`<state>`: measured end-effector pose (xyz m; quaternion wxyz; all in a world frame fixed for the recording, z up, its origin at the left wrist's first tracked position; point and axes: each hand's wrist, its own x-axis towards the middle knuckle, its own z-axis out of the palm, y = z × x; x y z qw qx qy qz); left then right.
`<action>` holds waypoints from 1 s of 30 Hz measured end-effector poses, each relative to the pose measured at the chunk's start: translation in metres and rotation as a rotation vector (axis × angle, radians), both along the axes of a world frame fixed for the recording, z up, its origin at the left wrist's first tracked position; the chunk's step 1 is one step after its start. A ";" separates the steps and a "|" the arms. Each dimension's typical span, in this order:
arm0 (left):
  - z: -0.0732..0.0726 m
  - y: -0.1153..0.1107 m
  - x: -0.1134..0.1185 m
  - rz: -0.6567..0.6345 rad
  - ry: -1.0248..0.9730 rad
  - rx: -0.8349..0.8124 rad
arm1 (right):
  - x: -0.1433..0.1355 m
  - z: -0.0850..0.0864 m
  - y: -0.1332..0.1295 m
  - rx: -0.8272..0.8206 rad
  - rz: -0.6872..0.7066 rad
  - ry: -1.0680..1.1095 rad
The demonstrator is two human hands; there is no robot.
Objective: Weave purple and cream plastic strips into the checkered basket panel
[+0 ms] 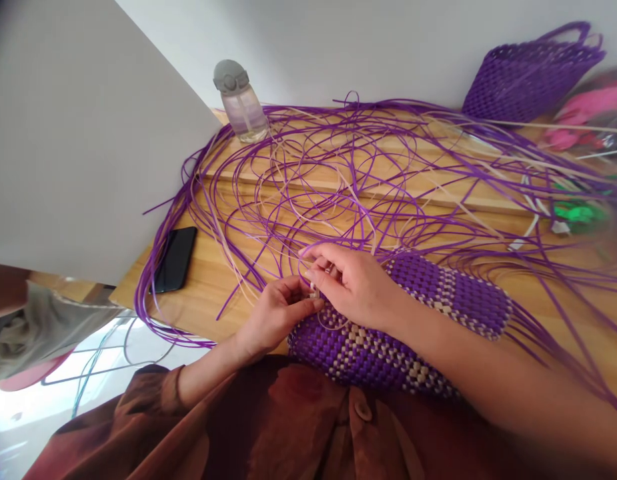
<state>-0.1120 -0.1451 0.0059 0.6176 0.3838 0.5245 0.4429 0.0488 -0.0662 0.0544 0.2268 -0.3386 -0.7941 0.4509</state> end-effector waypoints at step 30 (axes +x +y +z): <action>0.004 -0.002 0.002 0.076 -0.011 0.002 | -0.016 -0.013 0.050 -0.046 0.020 -0.572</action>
